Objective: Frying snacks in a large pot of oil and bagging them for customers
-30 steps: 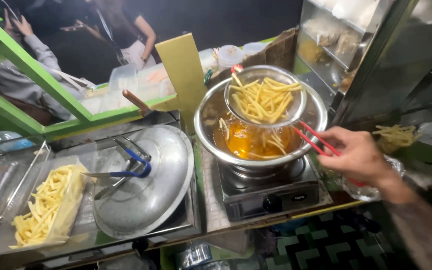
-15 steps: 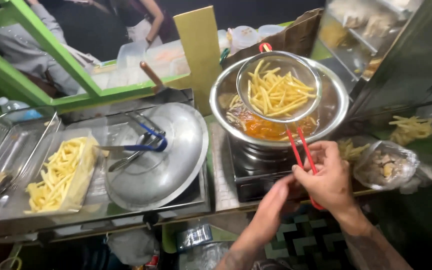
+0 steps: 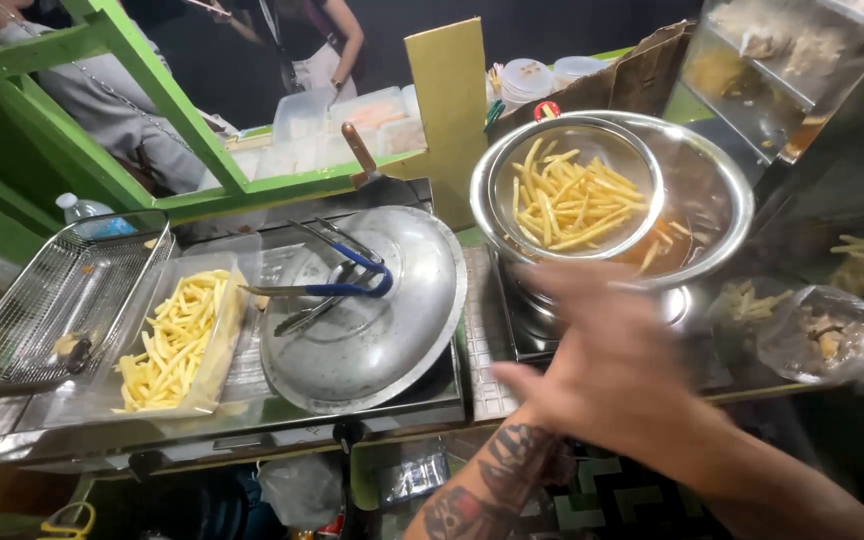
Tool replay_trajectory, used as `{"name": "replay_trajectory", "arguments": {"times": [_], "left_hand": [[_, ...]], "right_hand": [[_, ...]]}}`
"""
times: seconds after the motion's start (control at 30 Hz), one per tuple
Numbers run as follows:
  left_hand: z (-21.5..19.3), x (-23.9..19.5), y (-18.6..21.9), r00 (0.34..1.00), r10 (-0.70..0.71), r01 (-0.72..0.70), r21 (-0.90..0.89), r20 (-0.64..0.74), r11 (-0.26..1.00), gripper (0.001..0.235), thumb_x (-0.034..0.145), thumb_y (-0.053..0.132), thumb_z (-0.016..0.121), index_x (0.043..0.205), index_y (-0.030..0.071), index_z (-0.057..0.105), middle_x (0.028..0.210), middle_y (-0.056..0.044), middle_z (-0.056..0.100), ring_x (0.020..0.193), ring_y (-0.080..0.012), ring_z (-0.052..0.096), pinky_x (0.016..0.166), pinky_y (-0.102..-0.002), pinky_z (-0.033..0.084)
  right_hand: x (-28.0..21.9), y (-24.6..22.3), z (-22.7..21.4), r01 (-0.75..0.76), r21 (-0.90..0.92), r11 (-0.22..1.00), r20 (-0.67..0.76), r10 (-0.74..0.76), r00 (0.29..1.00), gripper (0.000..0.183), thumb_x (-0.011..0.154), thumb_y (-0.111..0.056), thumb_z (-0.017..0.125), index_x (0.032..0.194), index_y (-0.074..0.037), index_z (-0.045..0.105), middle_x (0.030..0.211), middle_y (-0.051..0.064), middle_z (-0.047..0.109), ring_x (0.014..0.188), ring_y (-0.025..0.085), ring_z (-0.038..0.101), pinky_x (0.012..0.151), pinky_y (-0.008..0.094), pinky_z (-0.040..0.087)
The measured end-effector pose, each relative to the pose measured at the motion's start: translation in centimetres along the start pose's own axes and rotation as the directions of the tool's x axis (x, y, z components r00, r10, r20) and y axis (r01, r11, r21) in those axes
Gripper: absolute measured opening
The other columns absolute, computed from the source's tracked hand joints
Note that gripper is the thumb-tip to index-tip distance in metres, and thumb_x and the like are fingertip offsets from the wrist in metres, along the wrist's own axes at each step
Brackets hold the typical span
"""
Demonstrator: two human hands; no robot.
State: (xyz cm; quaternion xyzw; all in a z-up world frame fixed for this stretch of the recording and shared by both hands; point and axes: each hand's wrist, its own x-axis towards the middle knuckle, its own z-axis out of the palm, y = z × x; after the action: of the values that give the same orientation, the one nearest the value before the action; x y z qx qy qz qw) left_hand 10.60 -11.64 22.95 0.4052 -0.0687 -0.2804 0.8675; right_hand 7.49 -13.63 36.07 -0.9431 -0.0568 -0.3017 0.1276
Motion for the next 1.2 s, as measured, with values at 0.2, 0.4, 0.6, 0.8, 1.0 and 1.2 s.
{"name": "replay_trajectory", "arguments": {"times": [0.2,0.4,0.6,0.8,1.0,1.2], "left_hand": [[-2.2,3.1,-2.2,0.976,0.101,-0.093,0.053,-0.191,0.994,0.013,0.114,0.022,0.053,0.126,0.019,0.058,0.075,-0.009,0.066,0.052,-0.0192,0.066,0.041,-0.037,0.059],[-3.3,1.6,2.4,0.994,0.073,-0.068,0.066,-0.081,0.995,0.014,0.114,0.019,0.049,0.123,0.008,0.052,0.073,-0.012,0.061,0.049,-0.0168,0.06,0.036,-0.034,0.055],[-4.8,2.9,5.1,0.988,0.094,-0.075,0.158,-0.121,0.985,0.013,0.11,0.02,0.056,0.114,0.008,0.059,0.068,-0.014,0.064,0.043,-0.02,0.061,0.034,-0.037,0.055],[-7.1,5.9,5.9,0.992,0.068,-0.038,0.262,-0.107,0.964,0.015,0.106,0.016,0.063,0.109,0.001,0.063,0.066,-0.02,0.067,0.045,-0.0249,0.064,0.034,-0.042,0.051],[-2.0,0.6,11.7,0.997,0.002,0.026,0.361,-0.077,0.932,0.017,0.108,0.026,0.055,0.107,0.01,0.049,0.075,-0.007,0.061,0.048,-0.0103,0.058,0.038,-0.022,0.048],[-1.6,0.0,14.3,0.994,0.026,0.021,0.438,-0.102,0.899,0.021,0.106,0.028,0.055,0.104,0.008,0.049,0.072,-0.006,0.061,0.045,-0.0124,0.058,0.038,-0.025,0.047]], "right_hand": [[8.8,-18.1,15.9,0.344,-0.035,0.938,0.261,-0.324,0.91,0.113,0.06,-0.073,0.081,0.138,0.003,0.051,0.118,0.032,0.056,0.102,0.051,0.061,0.079,0.069,0.046],[11.8,-20.9,22.8,0.202,-0.117,0.972,0.532,-0.11,0.84,0.121,0.074,-0.079,0.065,0.156,0.001,0.025,0.128,0.042,0.046,0.105,0.055,0.055,0.06,0.059,0.045],[13.8,-19.8,23.6,0.04,0.005,0.999,0.584,-0.035,0.811,0.114,0.079,-0.067,0.071,0.158,0.003,0.025,0.124,0.032,0.056,0.108,0.046,0.059,0.065,0.067,0.048],[14.7,-13.8,6.7,0.141,0.23,0.963,0.449,-0.234,0.862,0.086,0.093,-0.059,0.066,0.148,0.003,0.043,0.126,0.026,0.061,0.106,0.046,0.069,0.083,0.06,0.057],[15.3,0.8,-5.6,0.317,0.468,0.825,-0.055,-0.331,0.942,0.057,0.096,-0.034,0.073,0.14,-0.003,0.056,0.129,0.018,0.066,0.114,0.034,0.062,0.091,0.046,0.051],[13.7,16.3,-12.9,-0.022,0.067,0.997,0.161,0.011,0.987,0.065,0.094,-0.046,0.064,0.142,-0.002,0.059,0.109,0.024,0.063,0.09,0.037,0.064,0.073,0.048,0.052]]}}
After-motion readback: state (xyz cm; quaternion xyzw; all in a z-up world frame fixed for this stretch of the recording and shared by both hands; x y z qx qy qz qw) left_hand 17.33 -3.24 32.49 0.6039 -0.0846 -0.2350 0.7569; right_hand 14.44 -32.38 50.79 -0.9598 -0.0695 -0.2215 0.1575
